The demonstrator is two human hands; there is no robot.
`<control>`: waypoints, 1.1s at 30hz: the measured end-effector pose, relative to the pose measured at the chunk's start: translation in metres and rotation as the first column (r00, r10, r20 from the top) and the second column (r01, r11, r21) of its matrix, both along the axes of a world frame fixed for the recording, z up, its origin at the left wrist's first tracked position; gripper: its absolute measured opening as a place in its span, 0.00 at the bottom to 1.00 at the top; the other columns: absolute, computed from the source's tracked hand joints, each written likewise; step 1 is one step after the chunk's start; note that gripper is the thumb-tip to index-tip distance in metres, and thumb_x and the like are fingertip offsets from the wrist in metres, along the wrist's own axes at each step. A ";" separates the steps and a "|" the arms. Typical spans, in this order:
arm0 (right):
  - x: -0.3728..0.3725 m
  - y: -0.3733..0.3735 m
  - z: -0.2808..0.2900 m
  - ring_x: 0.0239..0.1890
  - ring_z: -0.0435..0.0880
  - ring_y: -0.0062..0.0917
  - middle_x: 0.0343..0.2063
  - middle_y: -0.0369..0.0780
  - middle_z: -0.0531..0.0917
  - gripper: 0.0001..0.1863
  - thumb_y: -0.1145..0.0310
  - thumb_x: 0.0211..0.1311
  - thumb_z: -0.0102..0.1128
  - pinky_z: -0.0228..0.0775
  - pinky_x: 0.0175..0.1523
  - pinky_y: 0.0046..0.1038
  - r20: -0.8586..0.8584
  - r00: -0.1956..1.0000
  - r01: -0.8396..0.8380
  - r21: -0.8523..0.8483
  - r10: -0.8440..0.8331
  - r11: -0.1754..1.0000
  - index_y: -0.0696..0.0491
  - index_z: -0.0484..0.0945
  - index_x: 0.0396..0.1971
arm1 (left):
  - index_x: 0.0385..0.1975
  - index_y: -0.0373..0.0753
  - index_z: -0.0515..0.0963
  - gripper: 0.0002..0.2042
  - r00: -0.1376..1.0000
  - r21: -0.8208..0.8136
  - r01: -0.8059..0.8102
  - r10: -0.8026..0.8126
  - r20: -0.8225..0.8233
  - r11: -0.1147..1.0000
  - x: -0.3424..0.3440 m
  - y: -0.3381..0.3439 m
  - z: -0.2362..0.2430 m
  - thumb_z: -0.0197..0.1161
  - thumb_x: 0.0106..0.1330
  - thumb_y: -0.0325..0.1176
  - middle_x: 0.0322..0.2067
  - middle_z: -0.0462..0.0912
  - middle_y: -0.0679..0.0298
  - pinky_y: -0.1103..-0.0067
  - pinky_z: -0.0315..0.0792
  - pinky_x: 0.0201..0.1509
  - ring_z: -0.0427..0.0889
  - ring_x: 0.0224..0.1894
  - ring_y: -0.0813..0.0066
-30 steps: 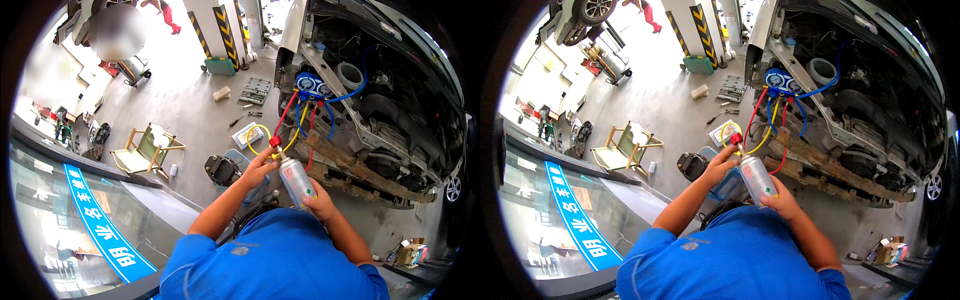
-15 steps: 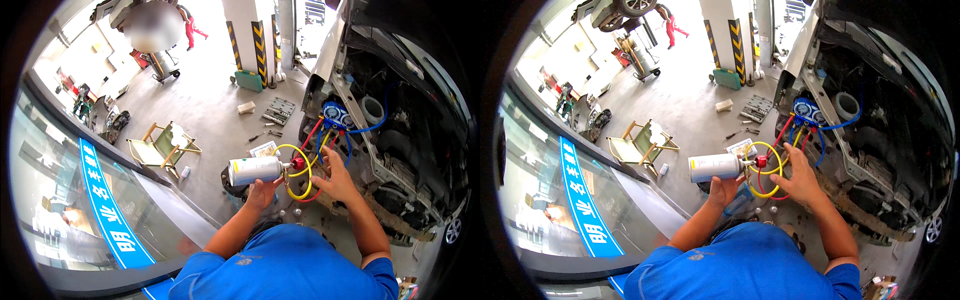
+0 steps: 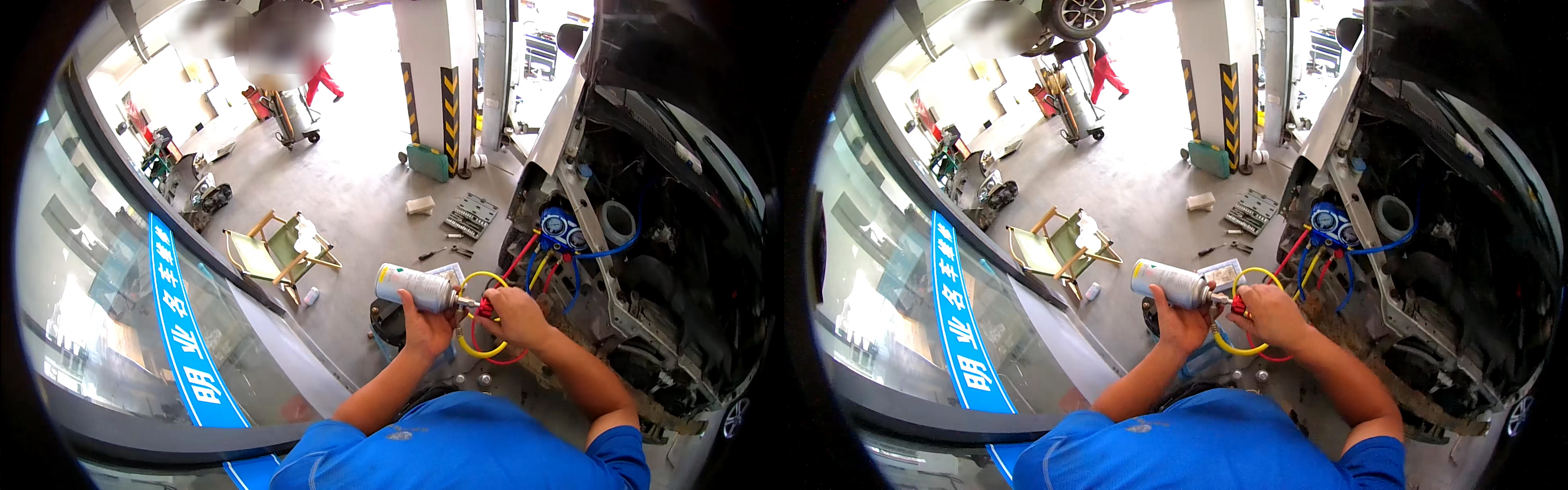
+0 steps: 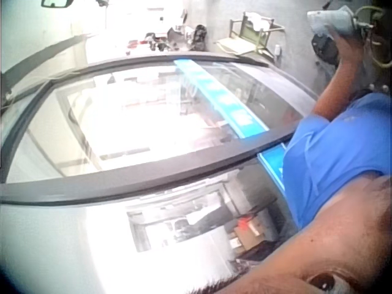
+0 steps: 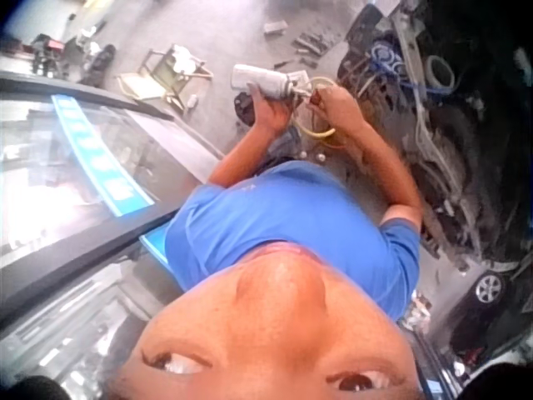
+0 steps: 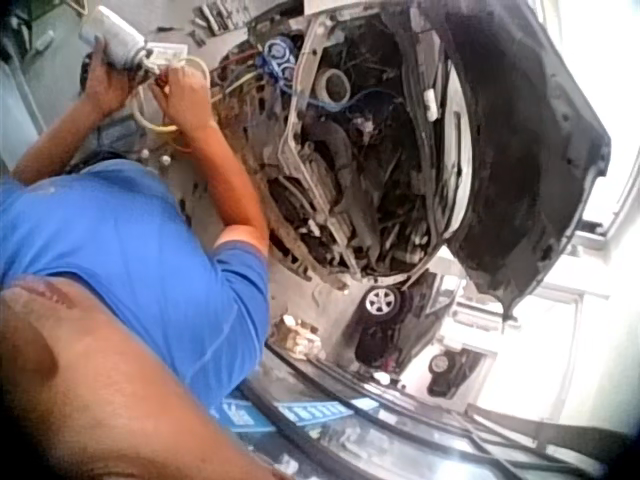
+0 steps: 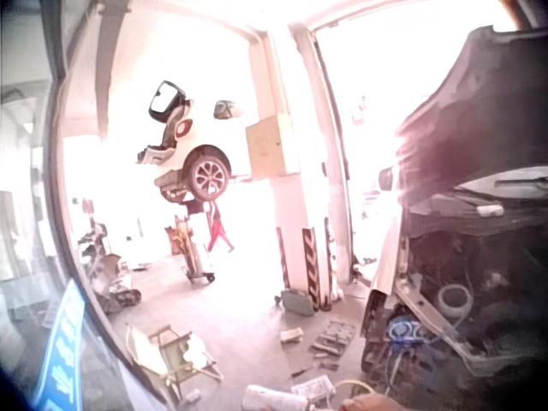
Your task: The person connects a manifold gauge set and a canister of refrigerant to the air conditioning system of a vehicle, manipulating the valves on the gauge and the canister.
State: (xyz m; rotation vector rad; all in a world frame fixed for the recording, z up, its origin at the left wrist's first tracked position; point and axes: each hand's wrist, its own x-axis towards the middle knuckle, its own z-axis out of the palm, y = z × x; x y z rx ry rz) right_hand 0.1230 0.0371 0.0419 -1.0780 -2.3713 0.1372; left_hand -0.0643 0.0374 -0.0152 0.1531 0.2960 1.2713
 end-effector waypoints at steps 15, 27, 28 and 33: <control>-0.038 -0.022 -0.054 0.19 0.72 0.20 0.19 0.36 0.74 0.23 0.48 0.63 0.46 0.64 0.26 0.22 -0.621 0.612 -0.469 -0.784 -0.490 0.408 0.55 0.71 0.26 | 0.48 0.40 0.66 0.29 0.977 0.161 -0.036 0.068 -0.201 0.986 -0.026 0.006 -0.023 0.50 0.59 0.60 0.41 0.77 0.54 0.68 0.75 0.41 0.80 0.36 0.63; 0.022 -0.038 -0.047 0.23 0.75 0.26 0.22 0.40 0.77 0.18 0.54 0.60 0.51 0.66 0.29 0.31 -0.606 0.765 -0.127 -0.474 -0.218 0.872 0.57 0.73 0.34 | 0.46 0.40 0.67 0.29 0.941 0.079 -0.208 0.221 -0.255 0.975 0.027 -0.014 -0.039 0.49 0.58 0.61 0.38 0.78 0.53 0.69 0.78 0.33 0.81 0.30 0.61; 0.029 -0.040 -0.050 0.23 0.74 0.26 0.23 0.40 0.77 0.18 0.55 0.60 0.52 0.66 0.29 0.29 -0.596 0.793 -0.112 -0.347 -0.127 0.931 0.56 0.72 0.35 | 0.47 0.42 0.67 0.28 0.947 0.063 -0.216 0.225 -0.230 0.974 0.031 -0.015 -0.038 0.49 0.58 0.60 0.38 0.78 0.53 0.69 0.77 0.33 0.81 0.30 0.61; 0.059 -0.032 -0.080 0.24 0.76 0.26 0.26 0.40 0.79 0.18 0.55 0.60 0.53 0.67 0.31 0.29 -0.629 0.630 -0.550 -0.775 -0.455 0.310 0.55 0.71 0.39 | 0.48 0.39 0.66 0.30 0.946 0.204 -0.180 0.226 -0.231 0.962 0.069 -0.018 -0.030 0.49 0.58 0.61 0.39 0.78 0.52 0.69 0.78 0.32 0.81 0.31 0.61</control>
